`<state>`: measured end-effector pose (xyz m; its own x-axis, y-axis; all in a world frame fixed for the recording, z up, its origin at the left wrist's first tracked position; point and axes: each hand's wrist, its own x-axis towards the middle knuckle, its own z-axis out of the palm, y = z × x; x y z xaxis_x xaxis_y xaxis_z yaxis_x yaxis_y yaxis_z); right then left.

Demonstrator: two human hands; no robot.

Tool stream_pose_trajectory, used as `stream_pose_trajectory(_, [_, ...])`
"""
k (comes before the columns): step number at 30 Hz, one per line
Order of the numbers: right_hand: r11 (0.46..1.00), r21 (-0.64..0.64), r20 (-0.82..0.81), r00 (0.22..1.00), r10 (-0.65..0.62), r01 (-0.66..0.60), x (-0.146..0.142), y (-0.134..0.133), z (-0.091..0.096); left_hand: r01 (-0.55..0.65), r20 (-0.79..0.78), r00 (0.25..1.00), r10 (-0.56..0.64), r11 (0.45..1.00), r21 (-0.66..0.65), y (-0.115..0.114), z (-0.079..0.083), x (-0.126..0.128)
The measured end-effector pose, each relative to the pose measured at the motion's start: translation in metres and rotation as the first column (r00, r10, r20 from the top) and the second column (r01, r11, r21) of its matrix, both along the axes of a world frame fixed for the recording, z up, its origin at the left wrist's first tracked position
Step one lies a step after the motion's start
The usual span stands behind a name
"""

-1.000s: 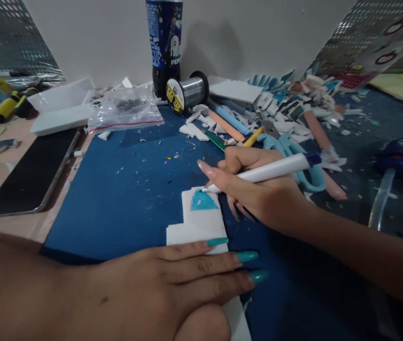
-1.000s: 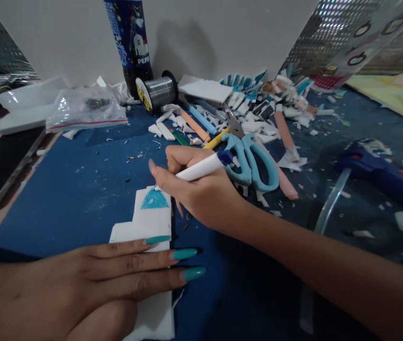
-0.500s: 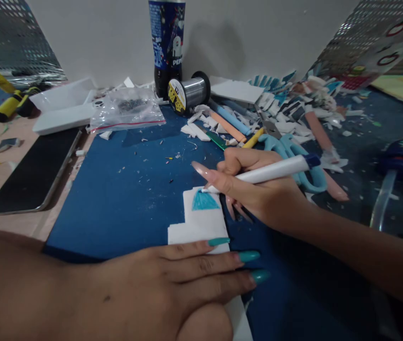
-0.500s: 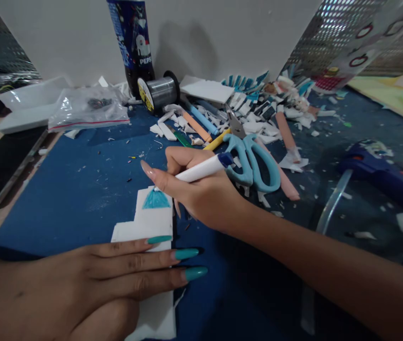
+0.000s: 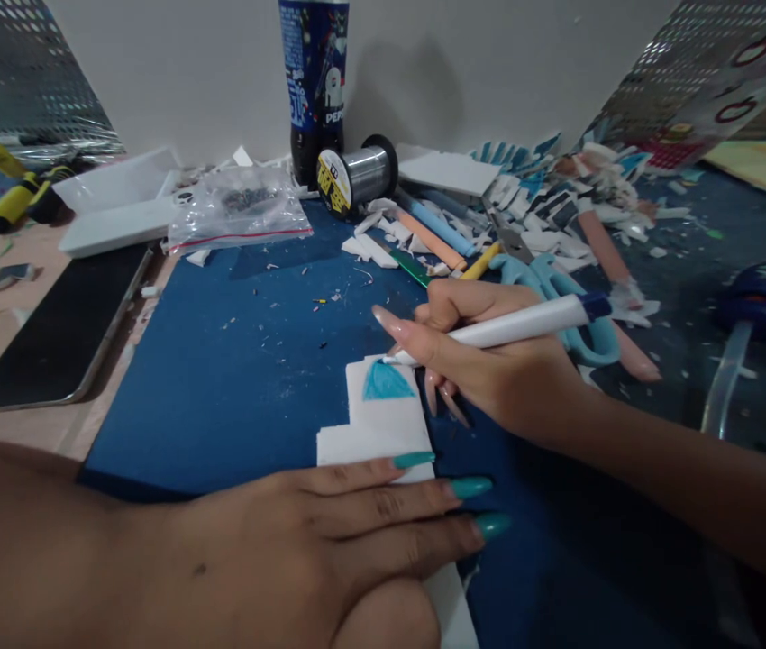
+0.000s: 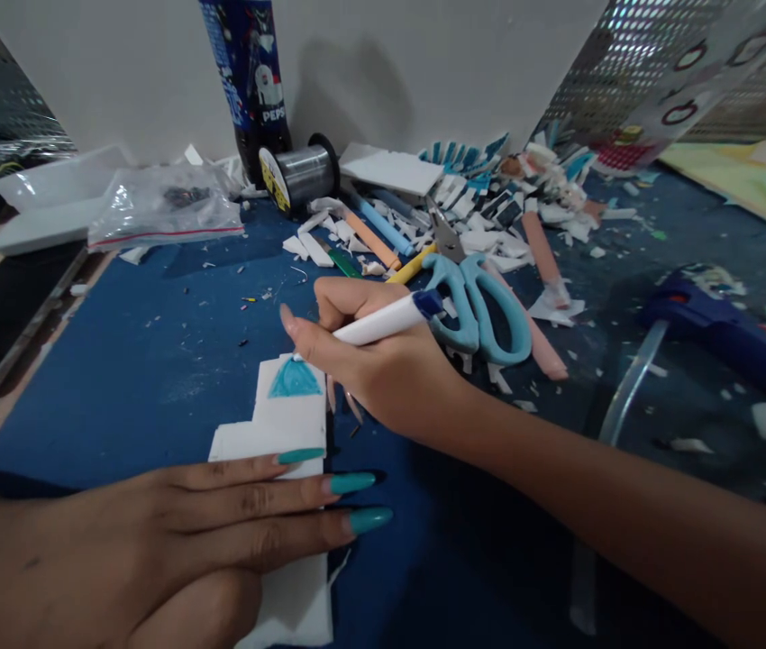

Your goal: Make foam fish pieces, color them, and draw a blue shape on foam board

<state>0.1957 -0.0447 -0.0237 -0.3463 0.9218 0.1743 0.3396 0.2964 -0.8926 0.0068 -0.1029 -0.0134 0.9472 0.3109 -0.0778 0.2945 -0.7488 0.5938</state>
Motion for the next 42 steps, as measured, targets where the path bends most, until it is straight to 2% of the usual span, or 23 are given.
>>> stream_pose_trajectory(4, [1.000,-0.018,0.003,1.000,-0.026,0.026,-0.0008,-0.0003,0.0025,0.018,0.000,1.000,-0.018,0.999,0.042,-0.0003,0.0021,-0.0009])
stream_pose_trajectory(8, [0.998,-0.057,0.009,1.000,0.001,0.000,-0.0012,0.0010,0.0043,0.055,-0.029,0.998,-0.053,0.995,0.081,-0.0004,0.0038,-0.0006])
stream_pose_trajectory(15, [0.998,-0.040,0.039,0.998,0.040,-0.039,0.0001,-0.0019,0.0043,0.115,-0.080,0.991,-0.111,0.992,0.051,0.0036,0.0096,0.0021])
stream_pose_trajectory(18, [0.998,-0.043,0.031,0.998,0.046,-0.045,-0.0003,-0.0029,0.0047,0.104,-0.048,0.994,-0.102,0.994,0.038,0.0033,0.0080,0.0030])
stream_pose_trajectory(23, [0.989,-0.008,0.051,0.988,0.146,-0.146,-0.0013,-0.0016,0.0048,0.033,0.033,0.999,-0.034,0.999,0.033,0.0012,0.0047,0.0013])
stream_pose_trajectory(29, [0.983,0.012,0.077,0.980,0.183,-0.184,-0.0009,-0.0013,0.0020,0.061,-0.019,0.998,-0.061,0.998,-0.025,0.0028,0.0085,0.0016])
stream_pose_trajectory(34, [0.976,0.032,0.105,0.972,0.211,-0.216,0.0003,-0.0005,-0.0001,0.020,0.018,1.000,-0.019,0.998,-0.053,0.0029,0.0081,0.0021])
stream_pose_trajectory(42, [0.973,0.038,0.092,0.970,0.224,-0.228,-0.0008,-0.0011,0.0013,0.056,-0.044,0.997,-0.058,0.997,-0.046,0.0037,0.0096,0.0021])
